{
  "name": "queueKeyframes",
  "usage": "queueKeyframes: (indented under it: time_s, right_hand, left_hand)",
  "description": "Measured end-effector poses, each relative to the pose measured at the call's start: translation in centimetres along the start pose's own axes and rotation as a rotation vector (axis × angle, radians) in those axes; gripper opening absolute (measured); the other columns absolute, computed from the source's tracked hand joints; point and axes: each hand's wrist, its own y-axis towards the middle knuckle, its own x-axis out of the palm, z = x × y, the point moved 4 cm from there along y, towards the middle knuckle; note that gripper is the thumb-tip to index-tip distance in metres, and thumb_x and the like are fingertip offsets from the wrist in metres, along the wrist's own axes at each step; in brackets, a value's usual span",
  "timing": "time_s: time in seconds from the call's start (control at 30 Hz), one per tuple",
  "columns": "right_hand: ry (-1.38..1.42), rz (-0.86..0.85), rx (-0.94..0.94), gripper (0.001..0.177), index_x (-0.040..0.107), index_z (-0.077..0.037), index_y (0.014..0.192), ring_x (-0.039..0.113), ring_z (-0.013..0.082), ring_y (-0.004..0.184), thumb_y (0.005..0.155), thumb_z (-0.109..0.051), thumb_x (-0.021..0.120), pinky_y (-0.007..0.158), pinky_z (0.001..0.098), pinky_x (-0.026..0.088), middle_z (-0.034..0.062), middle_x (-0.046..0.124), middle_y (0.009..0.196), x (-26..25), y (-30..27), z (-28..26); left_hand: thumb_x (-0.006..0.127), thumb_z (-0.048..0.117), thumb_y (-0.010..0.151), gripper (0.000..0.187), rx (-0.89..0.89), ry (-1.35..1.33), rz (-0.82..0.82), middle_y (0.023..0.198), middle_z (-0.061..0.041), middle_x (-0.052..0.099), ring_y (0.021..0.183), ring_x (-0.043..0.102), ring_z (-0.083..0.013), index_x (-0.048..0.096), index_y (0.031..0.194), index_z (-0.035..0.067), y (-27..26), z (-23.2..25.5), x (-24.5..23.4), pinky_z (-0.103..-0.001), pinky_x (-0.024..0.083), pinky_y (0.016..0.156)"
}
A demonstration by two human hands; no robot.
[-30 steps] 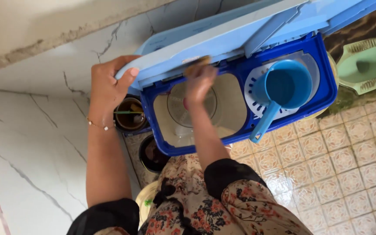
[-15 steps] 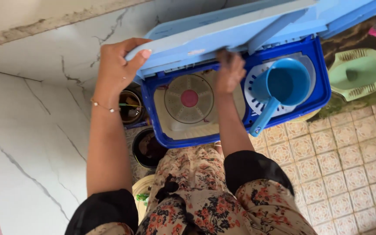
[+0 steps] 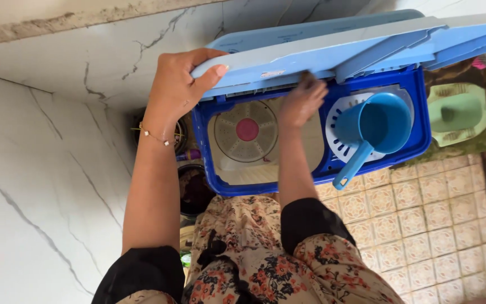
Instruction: Cleaning the internal compartments and lids of a portable twin-tub washing machine using a sponge and water.
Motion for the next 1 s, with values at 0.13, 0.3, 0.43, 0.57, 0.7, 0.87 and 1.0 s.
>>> queueKeyframes:
  time_s: [0.13, 0.3, 0.43, 0.57, 0.7, 0.87, 1.0]
  right_hand:
    - [0.174, -0.040, -0.066, 0.024, 0.061, 0.002, 0.125, 0.054, 0.0312, 0.110, 0.101, -0.003, 0.057, 0.089, 0.0440, 0.050, 0.0118, 0.051, 0.117, -2.8, -3.5, -5.8]
    - [0.185, -0.271, -0.243, 0.031, 0.060, 0.003, 0.122, 0.052, 0.0357, 0.113, 0.093, -0.006, 0.053, 0.091, 0.0458, 0.047, 0.0156, 0.052, 0.121, -5.5, -6.1, -11.4]
    - [0.874, -0.456, -0.073, 0.032, 0.057, 0.000, 0.137, 0.050, 0.0355, 0.121, 0.107, -0.007, 0.049, 0.105, 0.0504, 0.043, 0.0148, 0.053, 0.131, -8.6, -8.9, -15.1]
    - [0.553, -0.428, -0.482, 0.039, 0.056, -0.003, 0.132, 0.049, 0.0360, 0.120, 0.094, -0.012, 0.054, 0.099, 0.0517, 0.044, 0.0145, 0.051, 0.127, -8.8, -10.3, -18.4]
    - [0.312, -0.420, -0.697, 0.046, 0.058, -0.012, 0.138, 0.050, 0.0339, 0.118, 0.092, -0.014, 0.058, 0.089, 0.0555, 0.043, 0.0142, 0.051, 0.123, -6.7, -9.5, -15.1]
    - [0.265, -0.260, -0.689, 0.038, 0.064, -0.027, 0.130, 0.053, 0.0314, 0.115, 0.093, -0.018, 0.062, 0.086, 0.0566, 0.044, 0.0097, 0.054, 0.122, -6.5, -5.9, -9.7]
    - [0.367, -0.375, -0.444, 0.034, 0.071, -0.027, 0.120, 0.058, 0.0335, 0.115, 0.091, -0.011, 0.063, 0.088, 0.0575, 0.047, 0.0087, 0.059, 0.113, -7.3, -2.4, -5.1]
  left_hand:
    - [0.075, 0.032, 0.099, 0.034, -0.006, -0.015, 0.030, 0.088, -0.014, 0.076, 0.073, 0.070, -0.0178, 0.077, 0.114, 0.002, 0.2, -0.2, 0.1, -0.029, 0.054, 0.069]
    - [0.075, 0.035, 0.097, 0.036, -0.050, 0.001, 0.028, 0.084, -0.015, 0.075, 0.066, 0.067, -0.0204, 0.078, 0.112, 0.002, 0.5, -0.2, 0.3, -0.030, 0.052, 0.065]
    - [0.074, 0.035, 0.098, 0.036, -0.018, 0.002, 0.050, 0.087, -0.015, 0.076, 0.069, 0.070, -0.0198, 0.077, 0.112, 0.002, 0.3, -0.5, 0.6, -0.029, 0.053, 0.066]
    - [0.074, 0.038, 0.098, 0.038, 0.013, 0.029, 0.046, 0.086, -0.015, 0.076, 0.069, 0.070, -0.0205, 0.078, 0.110, 0.003, 0.7, -0.7, 0.2, -0.030, 0.054, 0.067]
    - [0.074, 0.040, 0.096, 0.040, -0.015, 0.019, 0.043, 0.086, -0.015, 0.076, 0.066, 0.068, -0.0213, 0.078, 0.109, 0.003, 0.7, -0.6, 0.3, -0.031, 0.053, 0.065]
    - [0.075, 0.043, 0.096, 0.041, 0.013, 0.009, 0.078, 0.086, -0.013, 0.077, 0.064, 0.069, -0.0195, 0.079, 0.107, 0.003, 0.8, -0.9, 0.6, -0.031, 0.053, 0.062]
    - [0.075, 0.046, 0.096, 0.042, 0.039, 0.002, 0.090, 0.086, -0.012, 0.078, 0.062, 0.067, -0.0185, 0.080, 0.105, 0.005, 1.4, -1.1, 0.8, -0.031, 0.052, 0.060]
